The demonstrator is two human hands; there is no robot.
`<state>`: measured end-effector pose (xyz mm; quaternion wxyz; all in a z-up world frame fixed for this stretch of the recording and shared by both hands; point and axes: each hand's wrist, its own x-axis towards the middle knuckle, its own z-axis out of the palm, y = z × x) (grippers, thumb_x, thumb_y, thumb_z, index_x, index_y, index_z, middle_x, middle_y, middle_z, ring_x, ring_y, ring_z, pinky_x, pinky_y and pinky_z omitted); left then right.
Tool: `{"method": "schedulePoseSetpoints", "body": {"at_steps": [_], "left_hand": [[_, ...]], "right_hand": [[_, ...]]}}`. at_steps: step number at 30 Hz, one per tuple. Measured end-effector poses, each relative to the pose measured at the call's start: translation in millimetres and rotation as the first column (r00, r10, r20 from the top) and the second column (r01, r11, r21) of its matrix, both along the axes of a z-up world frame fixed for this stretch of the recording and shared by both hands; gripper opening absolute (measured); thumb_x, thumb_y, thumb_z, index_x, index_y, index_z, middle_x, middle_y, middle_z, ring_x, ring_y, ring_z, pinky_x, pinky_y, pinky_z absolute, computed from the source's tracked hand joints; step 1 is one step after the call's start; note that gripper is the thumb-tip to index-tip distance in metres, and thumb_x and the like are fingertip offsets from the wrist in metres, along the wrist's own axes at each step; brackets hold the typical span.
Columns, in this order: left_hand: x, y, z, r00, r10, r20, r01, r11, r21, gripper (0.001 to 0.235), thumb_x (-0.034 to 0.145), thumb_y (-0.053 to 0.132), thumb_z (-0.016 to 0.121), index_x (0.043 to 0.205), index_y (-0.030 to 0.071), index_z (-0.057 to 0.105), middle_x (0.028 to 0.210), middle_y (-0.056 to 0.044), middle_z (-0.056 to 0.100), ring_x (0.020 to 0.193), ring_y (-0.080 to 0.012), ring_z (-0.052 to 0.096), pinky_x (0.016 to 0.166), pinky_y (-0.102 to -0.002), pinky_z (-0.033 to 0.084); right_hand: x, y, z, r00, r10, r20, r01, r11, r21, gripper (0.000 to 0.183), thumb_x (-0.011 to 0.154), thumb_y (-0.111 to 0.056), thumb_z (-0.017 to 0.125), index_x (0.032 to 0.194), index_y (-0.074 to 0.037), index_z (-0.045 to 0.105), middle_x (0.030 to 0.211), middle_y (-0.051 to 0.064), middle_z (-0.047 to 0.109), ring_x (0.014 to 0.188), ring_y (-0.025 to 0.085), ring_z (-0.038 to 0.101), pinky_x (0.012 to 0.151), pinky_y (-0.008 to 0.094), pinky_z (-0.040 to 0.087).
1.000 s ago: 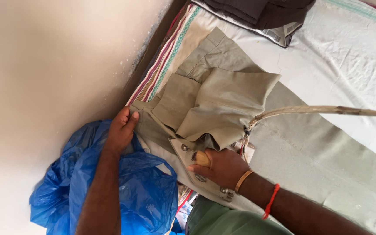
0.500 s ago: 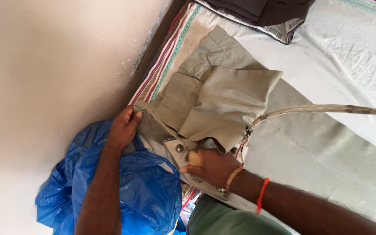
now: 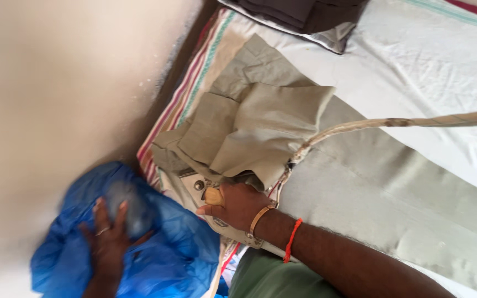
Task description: The person irons a pair of trousers by flattening the fabric on a padded surface, applying heat with an iron, spraying water from a bottle, and folding them into a stack.
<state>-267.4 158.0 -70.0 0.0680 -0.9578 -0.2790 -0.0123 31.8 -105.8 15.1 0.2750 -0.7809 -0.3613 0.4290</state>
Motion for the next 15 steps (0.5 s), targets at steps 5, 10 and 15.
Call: {"method": "schedulePoseSetpoints", "body": {"at_steps": [5, 10, 15], "left_hand": [[-71.2, 48.3, -67.9, 1.0, 0.017, 0.011, -0.017, 1.0, -0.016, 0.089, 0.072, 0.042, 0.068, 0.154, 0.028, 0.036, 0.172, -0.025, 0.018, 0.159, -0.0432, 0.022, 0.12, -0.074, 0.018], [-43.2, 47.9, -85.7, 0.99, -0.114, 0.078, 0.098, 0.977, 0.189, 0.064, 0.101, 0.021, 0.061, 0.158, 0.03, 0.032, 0.177, -0.025, 0.018, 0.164, -0.0413, 0.02, 0.126, -0.065, 0.024], [-11.0, 11.2, -1.3, 0.998, -0.003, 0.066, 0.004, 1.0, -0.019, 0.096, 0.06, 0.041, 0.08, 0.149, 0.018, 0.05, 0.162, -0.029, 0.037, 0.151, -0.0399, 0.03, 0.115, -0.062, 0.027]], "right_hand": [[-0.9, -7.0, 3.9, 0.997, -0.068, 0.032, 0.067, 0.997, 0.04, 0.076, 0.082, -0.074, 0.063, 0.106, -0.002, 0.067, 0.099, 0.024, 0.072, 0.1, 0.041, 0.068, 0.088, 0.049, 0.052], [-1.3, -1.0, 5.5, 0.986, -0.036, 0.162, 0.019, 0.994, 0.11, 0.075, 0.087, -0.071, 0.061, 0.114, -0.001, 0.062, 0.1, 0.024, 0.072, 0.099, 0.041, 0.069, 0.09, 0.05, 0.052], [-3.0, 0.6, 7.1, 0.985, -0.035, 0.168, 0.013, 0.991, 0.133, 0.066, 0.089, -0.063, 0.066, 0.114, -0.002, 0.06, 0.101, 0.02, 0.071, 0.094, 0.038, 0.071, 0.082, 0.047, 0.056]]}}
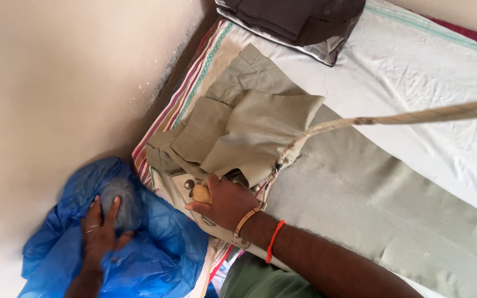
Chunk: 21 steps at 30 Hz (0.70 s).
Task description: The person irons a pair of trousers by flattening the fabric on a padded surface, applying heat with an iron, spraying water from a bottle, and folding them into a stack.
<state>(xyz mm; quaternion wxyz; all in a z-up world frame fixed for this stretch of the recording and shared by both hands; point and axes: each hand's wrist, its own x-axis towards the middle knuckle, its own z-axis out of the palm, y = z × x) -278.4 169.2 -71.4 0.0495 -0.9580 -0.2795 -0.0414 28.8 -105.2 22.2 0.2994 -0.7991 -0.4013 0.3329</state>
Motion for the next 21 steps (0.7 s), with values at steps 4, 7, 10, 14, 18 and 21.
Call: {"method": "schedulePoseSetpoints", "body": {"at_steps": [4, 7, 10, 14, 18, 21], "left_hand": [[45.6, -61.1, 90.0, 0.949, -0.071, 0.308, 0.075, 0.997, -0.001, 0.06, 0.084, 0.028, 0.075, 0.141, 0.016, 0.063, 0.155, -0.018, 0.051, 0.144, -0.0332, 0.037, 0.12, -0.051, 0.032], [128.2, -108.4, 116.4, 0.884, -0.317, 0.344, 0.425, 0.852, -0.306, 0.053, 0.085, 0.042, 0.078, 0.129, 0.014, 0.067, 0.14, -0.003, 0.061, 0.141, -0.0183, 0.051, 0.119, -0.035, 0.039], [202.3, -165.6, 110.2, 0.671, -0.729, 0.138, 0.742, 0.66, -0.118, 0.068, 0.063, 0.05, 0.079, 0.116, 0.008, 0.075, 0.115, -0.011, 0.071, 0.113, -0.0315, 0.063, 0.097, -0.05, 0.047], [260.1, -191.0, 109.5, 0.6, -0.681, -0.419, 0.479, 0.726, -0.493, 0.054, 0.076, 0.068, 0.076, 0.094, 0.018, 0.074, 0.081, -0.008, 0.073, 0.082, -0.0325, 0.072, 0.074, -0.048, 0.057], [266.5, -217.5, 116.5, 0.652, -0.682, -0.332, 0.496, 0.714, -0.494, 0.06, 0.067, 0.073, 0.075, 0.098, 0.022, 0.073, 0.071, -0.011, 0.071, 0.074, -0.035, 0.071, 0.068, -0.05, 0.055], [272.6, -257.8, 104.0, 0.606, -0.731, -0.315, 0.514, 0.662, -0.546, 0.059, 0.069, 0.074, 0.073, 0.1, 0.024, 0.073, 0.071, -0.01, 0.071, 0.073, -0.0348, 0.071, 0.068, -0.051, 0.055]], "right_hand": [[-5.1, -34.9, -13.3, 0.974, -0.118, 0.193, -0.024, 0.794, 0.608, 0.028, 0.096, -0.031, 0.071, 0.111, -0.009, 0.064, 0.107, 0.011, 0.073, 0.098, 0.032, 0.071, 0.084, 0.044, 0.057], [-10.4, -81.2, -33.5, 0.931, -0.162, 0.327, -0.138, 0.674, 0.726, 0.009, 0.098, -0.02, 0.073, 0.104, -0.016, 0.068, 0.106, 0.003, 0.073, 0.096, 0.024, 0.071, 0.087, 0.041, 0.058], [-7.9, -136.8, -63.0, 0.893, -0.359, 0.272, 0.094, 0.739, 0.668, 0.015, 0.096, -0.025, 0.072, 0.107, -0.015, 0.069, 0.114, 0.002, 0.072, 0.108, 0.024, 0.071, 0.095, 0.041, 0.054], [13.2, -226.5, -109.8, 0.58, -0.462, 0.671, 0.368, 0.884, 0.29, 0.081, 0.098, -0.055, 0.061, 0.154, -0.001, 0.042, 0.164, 0.023, 0.037, 0.155, 0.037, 0.03, 0.125, 0.055, 0.02], [28.2, -315.7, -155.3, 0.605, -0.426, 0.673, 0.565, 0.825, 0.015, 0.099, 0.095, -0.069, 0.044, 0.158, 0.005, 0.025, 0.167, 0.029, 0.019, 0.157, 0.039, 0.01, 0.124, 0.055, 0.0], [23.4, -385.5, -178.7, 0.555, -0.475, 0.683, 0.633, 0.774, 0.023, 0.103, 0.097, -0.072, 0.037, 0.161, 0.007, 0.022, 0.17, 0.029, 0.017, 0.16, 0.038, 0.009, 0.127, 0.054, -0.003]]}}
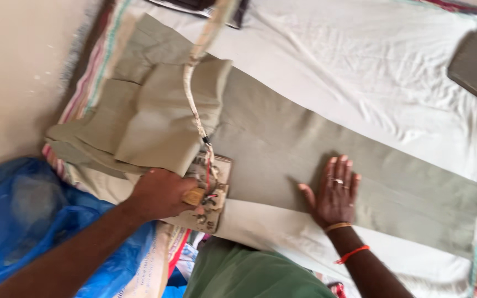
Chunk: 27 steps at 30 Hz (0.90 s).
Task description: The person irons a pair of trousers by flattening the fabric on a padded surface, applying heat with an iron, spraying water from a bottle, and folding them into a stack.
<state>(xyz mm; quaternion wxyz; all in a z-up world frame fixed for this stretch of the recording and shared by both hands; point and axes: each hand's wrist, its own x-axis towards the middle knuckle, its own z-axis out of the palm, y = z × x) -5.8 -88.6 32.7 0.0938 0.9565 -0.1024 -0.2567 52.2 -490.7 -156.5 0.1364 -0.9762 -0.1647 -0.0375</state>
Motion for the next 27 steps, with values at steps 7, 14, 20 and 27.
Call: {"method": "schedulePoseSetpoints", "body": {"at_steps": [7, 14, 20, 27], "left_hand": [[31.4, -130.2, -25.0, 0.993, -0.108, 0.041, 0.112, 0.985, -0.129, 0.059, 0.075, 0.072, 0.07, 0.102, 0.019, 0.072, 0.074, -0.009, 0.072, 0.072, -0.0324, 0.072, 0.066, -0.051, 0.055], [66.8, -246.1, -47.0, 0.941, -0.329, 0.083, 0.337, 0.933, -0.124, 0.061, 0.081, 0.071, 0.071, 0.102, 0.015, 0.073, 0.082, -0.006, 0.073, 0.077, -0.025, 0.074, 0.073, -0.046, 0.059], [103.0, -304.0, -56.1, 0.991, -0.068, -0.112, -0.103, 0.123, -0.987, 0.063, 0.087, 0.048, 0.078, 0.133, 0.008, 0.062, 0.124, -0.014, 0.071, 0.112, -0.026, 0.069, 0.103, -0.045, 0.052], [76.5, -158.0, -116.6, 0.725, 0.214, 0.654, 0.062, 0.927, -0.371, 0.053, 0.11, 0.046, 0.049, 0.147, 0.007, 0.051, 0.152, -0.015, 0.056, 0.148, -0.0321, 0.048, 0.124, -0.049, 0.035]], "right_hand": [[-1.1, -206.2, 19.4, 0.941, -0.321, -0.103, 0.318, 0.947, -0.042, 0.106, 0.096, -0.076, 0.035, 0.164, 0.003, 0.017, 0.172, 0.028, 0.012, 0.161, 0.037, 0.005, 0.126, 0.055, -0.002], [-1.5, -253.6, 5.9, 0.931, -0.332, -0.153, 0.323, 0.943, -0.082, 0.11, 0.09, -0.083, 0.031, 0.163, -0.003, 0.014, 0.171, 0.023, 0.008, 0.16, 0.035, 0.0, 0.124, 0.057, -0.002], [3.4, -235.7, 74.9, 0.959, -0.213, -0.187, 0.244, 0.956, 0.161, 0.09, 0.096, -0.071, 0.038, 0.161, -0.008, 0.032, 0.168, 0.022, 0.027, 0.16, 0.033, 0.017, 0.126, 0.06, 0.002], [8.7, -136.9, 130.4, 0.966, 0.253, -0.055, -0.251, 0.967, 0.046, 0.072, 0.085, -0.052, 0.075, 0.139, -0.006, 0.059, 0.109, 0.016, 0.074, 0.098, 0.03, 0.073, 0.09, 0.044, 0.059]]}}
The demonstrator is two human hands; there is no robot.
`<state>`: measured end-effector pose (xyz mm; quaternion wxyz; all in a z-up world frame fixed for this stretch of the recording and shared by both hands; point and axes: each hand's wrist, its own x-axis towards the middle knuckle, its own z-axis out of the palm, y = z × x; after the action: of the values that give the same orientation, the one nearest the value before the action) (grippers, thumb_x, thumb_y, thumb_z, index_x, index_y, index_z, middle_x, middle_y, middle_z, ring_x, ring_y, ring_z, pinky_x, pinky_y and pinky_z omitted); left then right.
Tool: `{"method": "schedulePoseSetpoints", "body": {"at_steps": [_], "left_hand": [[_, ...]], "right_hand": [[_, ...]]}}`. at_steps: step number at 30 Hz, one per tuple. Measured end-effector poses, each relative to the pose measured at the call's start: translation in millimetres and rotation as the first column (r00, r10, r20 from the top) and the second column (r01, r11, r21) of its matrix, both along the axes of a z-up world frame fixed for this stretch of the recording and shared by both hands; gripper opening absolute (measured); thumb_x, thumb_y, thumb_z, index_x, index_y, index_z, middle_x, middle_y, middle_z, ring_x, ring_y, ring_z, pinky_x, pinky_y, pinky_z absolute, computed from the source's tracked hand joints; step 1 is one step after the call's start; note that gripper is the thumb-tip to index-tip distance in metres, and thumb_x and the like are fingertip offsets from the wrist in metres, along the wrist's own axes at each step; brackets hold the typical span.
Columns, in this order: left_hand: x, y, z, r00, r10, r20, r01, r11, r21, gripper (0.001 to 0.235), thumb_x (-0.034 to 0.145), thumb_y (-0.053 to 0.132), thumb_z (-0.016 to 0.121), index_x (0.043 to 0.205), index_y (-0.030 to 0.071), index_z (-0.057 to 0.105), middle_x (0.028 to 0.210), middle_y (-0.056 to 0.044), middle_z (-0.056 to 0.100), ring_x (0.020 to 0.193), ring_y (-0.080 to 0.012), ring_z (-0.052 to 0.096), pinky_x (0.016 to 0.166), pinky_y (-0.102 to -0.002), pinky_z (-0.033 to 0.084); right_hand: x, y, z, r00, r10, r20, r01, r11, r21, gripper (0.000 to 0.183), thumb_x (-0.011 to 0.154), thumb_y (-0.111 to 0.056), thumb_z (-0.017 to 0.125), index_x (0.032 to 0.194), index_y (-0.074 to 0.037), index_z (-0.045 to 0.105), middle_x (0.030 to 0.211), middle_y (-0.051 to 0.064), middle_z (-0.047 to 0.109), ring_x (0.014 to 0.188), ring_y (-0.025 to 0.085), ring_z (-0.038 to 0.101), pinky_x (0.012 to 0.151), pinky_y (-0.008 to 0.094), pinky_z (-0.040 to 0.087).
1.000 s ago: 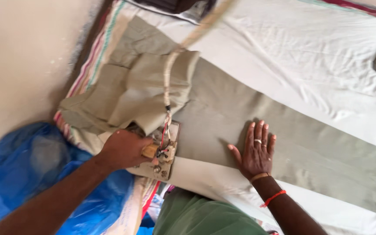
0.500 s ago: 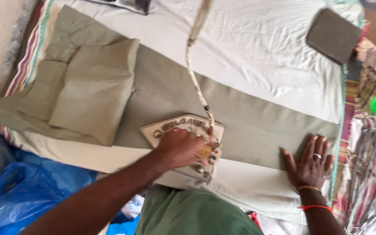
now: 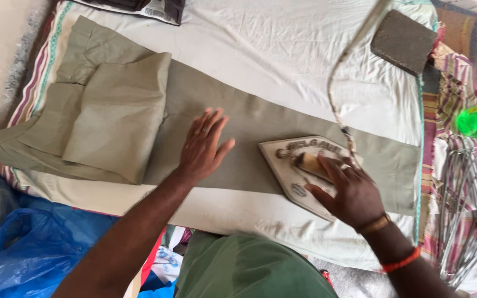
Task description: The person irons a pair of trousers by flattening the fabric on a padded surface, applying heat with an iron, spraying water from a bottle, and folding them into a stack.
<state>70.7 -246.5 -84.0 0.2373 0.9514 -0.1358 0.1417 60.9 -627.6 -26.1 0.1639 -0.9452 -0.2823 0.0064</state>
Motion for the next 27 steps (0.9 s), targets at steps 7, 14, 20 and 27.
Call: {"method": "schedulePoseSetpoints", "body": {"at_steps": [7, 14, 20, 27], "left_hand": [[-20.6, 28.7, -45.3, 0.995, 0.094, -0.026, -0.083, 0.957, 0.279, 0.091, 0.101, 0.067, 0.041, 0.158, -0.004, 0.031, 0.167, -0.023, 0.027, 0.157, -0.036, 0.023, 0.126, -0.057, 0.015], [-10.7, 44.1, -4.2, 0.987, 0.014, -0.16, -0.055, 0.964, -0.26, 0.077, 0.113, 0.051, 0.031, 0.164, -0.007, 0.022, 0.173, -0.026, 0.02, 0.161, -0.0401, 0.018, 0.126, -0.062, 0.008], [87.7, 120.0, 66.5, 0.936, -0.347, 0.064, 0.351, 0.935, -0.059, 0.081, 0.101, 0.063, 0.056, 0.156, 0.005, 0.045, 0.162, -0.011, 0.045, 0.157, -0.0288, 0.031, 0.132, -0.051, 0.021], [192.3, 104.0, 91.7, 0.756, -0.309, -0.577, 0.595, 0.691, 0.409, 0.083, 0.067, 0.073, 0.075, 0.131, 0.021, 0.067, 0.122, -0.006, 0.072, 0.12, -0.0271, 0.065, 0.105, -0.047, 0.046]], "right_hand": [[66.8, 33.3, 5.1, 0.798, -0.119, -0.59, -0.005, 0.979, -0.205, 0.05, 0.08, -0.062, 0.073, 0.093, -0.015, 0.072, 0.078, 0.006, 0.077, 0.064, 0.021, 0.077, 0.063, 0.038, 0.064], [47.7, 142.8, 7.2, 0.874, -0.077, -0.479, 0.054, 0.997, -0.062, 0.052, 0.074, -0.061, 0.079, 0.098, -0.016, 0.071, 0.081, 0.009, 0.075, 0.07, 0.029, 0.073, 0.065, 0.044, 0.059], [85.7, 262.0, 9.2, 0.978, -0.129, -0.164, 0.187, 0.893, 0.41, 0.035, 0.086, -0.035, 0.078, 0.111, -0.011, 0.071, 0.099, 0.01, 0.076, 0.076, 0.03, 0.073, 0.064, 0.043, 0.058], [30.7, 255.7, -44.8, 0.984, 0.11, 0.137, -0.157, 0.9, 0.407, 0.03, 0.1, -0.03, 0.073, 0.124, -0.013, 0.069, 0.136, 0.006, 0.065, 0.129, 0.029, 0.061, 0.108, 0.048, 0.049]]}}
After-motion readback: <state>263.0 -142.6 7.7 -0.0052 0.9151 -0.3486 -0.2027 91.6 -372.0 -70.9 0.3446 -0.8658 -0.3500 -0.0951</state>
